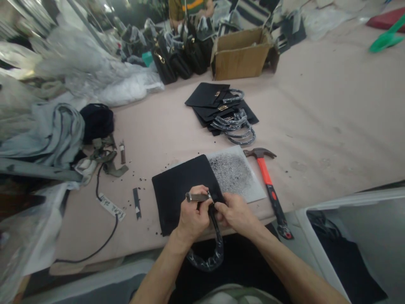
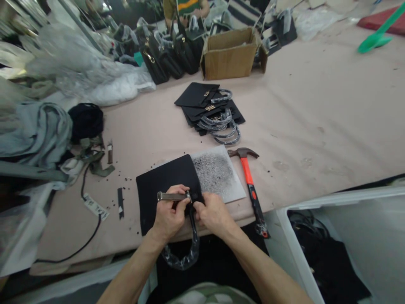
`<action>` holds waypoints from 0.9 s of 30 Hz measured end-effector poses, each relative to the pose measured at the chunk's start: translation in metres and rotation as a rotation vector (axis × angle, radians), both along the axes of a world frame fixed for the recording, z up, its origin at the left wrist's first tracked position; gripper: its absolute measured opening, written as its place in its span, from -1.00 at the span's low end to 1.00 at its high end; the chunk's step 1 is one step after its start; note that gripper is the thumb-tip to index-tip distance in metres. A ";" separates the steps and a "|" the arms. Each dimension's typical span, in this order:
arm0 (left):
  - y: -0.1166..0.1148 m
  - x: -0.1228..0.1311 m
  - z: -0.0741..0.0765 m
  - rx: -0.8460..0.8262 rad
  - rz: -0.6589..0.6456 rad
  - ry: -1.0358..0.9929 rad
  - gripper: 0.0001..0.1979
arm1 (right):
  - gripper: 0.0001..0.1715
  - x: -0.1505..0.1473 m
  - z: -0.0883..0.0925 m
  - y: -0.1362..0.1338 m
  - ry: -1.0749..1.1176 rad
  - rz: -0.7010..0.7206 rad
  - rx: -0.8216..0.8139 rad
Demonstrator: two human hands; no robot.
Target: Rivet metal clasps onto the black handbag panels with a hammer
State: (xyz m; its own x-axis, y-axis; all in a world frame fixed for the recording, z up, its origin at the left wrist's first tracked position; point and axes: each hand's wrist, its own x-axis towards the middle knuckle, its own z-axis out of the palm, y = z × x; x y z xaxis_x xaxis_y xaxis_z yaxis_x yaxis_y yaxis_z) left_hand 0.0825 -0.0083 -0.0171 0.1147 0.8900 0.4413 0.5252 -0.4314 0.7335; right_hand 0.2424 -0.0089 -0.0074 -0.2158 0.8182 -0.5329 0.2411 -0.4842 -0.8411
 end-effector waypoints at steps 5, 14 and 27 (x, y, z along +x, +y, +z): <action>-0.001 0.002 -0.010 0.037 -0.052 -0.009 -0.86 | -0.75 0.013 0.013 -0.003 -0.348 0.161 0.231; 0.001 0.012 -0.002 -0.103 -0.111 0.014 -0.81 | -0.66 0.092 0.009 -0.010 -0.926 -0.078 0.456; -0.001 0.014 -0.004 -0.162 -0.076 -0.056 -0.87 | -0.83 0.141 -0.002 -0.004 -0.607 -0.141 0.153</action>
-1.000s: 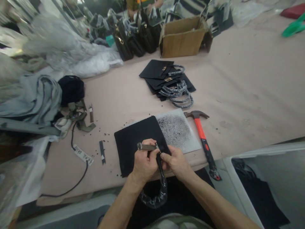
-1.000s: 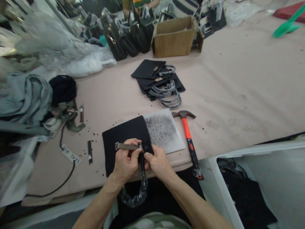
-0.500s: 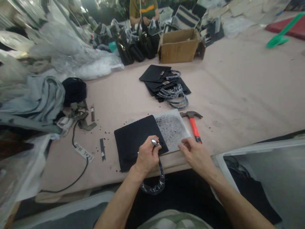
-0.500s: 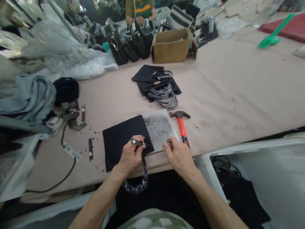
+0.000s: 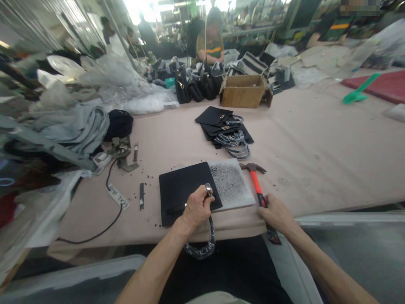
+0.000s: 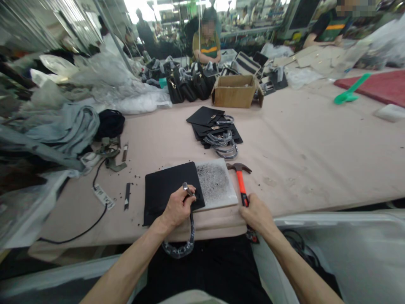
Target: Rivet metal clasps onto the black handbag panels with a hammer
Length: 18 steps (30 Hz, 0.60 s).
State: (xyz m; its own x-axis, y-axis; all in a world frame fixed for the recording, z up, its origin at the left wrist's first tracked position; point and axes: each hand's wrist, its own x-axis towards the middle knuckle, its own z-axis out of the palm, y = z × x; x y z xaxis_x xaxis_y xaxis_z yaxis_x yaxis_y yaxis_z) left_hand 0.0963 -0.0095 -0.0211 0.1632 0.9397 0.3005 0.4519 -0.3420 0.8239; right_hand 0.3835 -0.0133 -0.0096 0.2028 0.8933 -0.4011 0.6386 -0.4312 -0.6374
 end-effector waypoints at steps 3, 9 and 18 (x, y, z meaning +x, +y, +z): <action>0.001 0.000 0.002 -0.005 0.004 0.004 -0.87 | -0.85 0.009 0.015 0.007 0.359 -0.020 -0.090; 0.001 0.002 0.007 -0.035 0.010 -0.003 -0.86 | -0.63 -0.013 0.070 -0.004 0.508 -0.116 -0.010; 0.001 0.003 0.007 -0.057 0.017 -0.018 -0.86 | -0.57 -0.037 0.150 -0.028 -0.119 0.506 0.471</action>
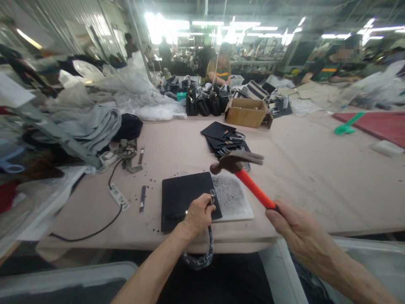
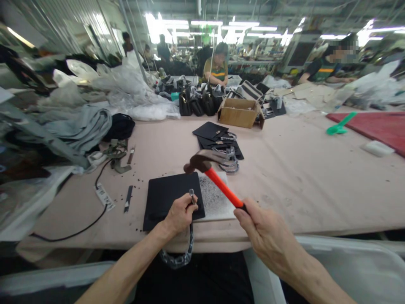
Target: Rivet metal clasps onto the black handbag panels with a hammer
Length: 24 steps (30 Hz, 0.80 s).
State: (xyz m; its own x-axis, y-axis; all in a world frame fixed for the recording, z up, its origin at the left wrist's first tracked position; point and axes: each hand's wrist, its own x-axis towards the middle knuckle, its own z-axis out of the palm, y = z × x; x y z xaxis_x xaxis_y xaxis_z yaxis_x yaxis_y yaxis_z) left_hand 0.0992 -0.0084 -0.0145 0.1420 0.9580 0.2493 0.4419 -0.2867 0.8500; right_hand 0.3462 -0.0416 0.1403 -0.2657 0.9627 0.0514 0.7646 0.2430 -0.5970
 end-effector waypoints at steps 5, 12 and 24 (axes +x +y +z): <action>0.002 -0.001 -0.001 -0.020 -0.002 -0.024 -0.87 | -0.61 -0.004 0.001 -0.003 -0.125 0.063 0.031; 0.001 -0.001 -0.004 -0.009 0.003 0.002 -0.87 | -0.62 -0.001 -0.007 -0.005 -0.222 0.091 0.041; 0.000 0.000 -0.005 0.027 0.004 0.044 -0.87 | -0.55 0.004 0.004 -0.011 -0.186 0.066 0.102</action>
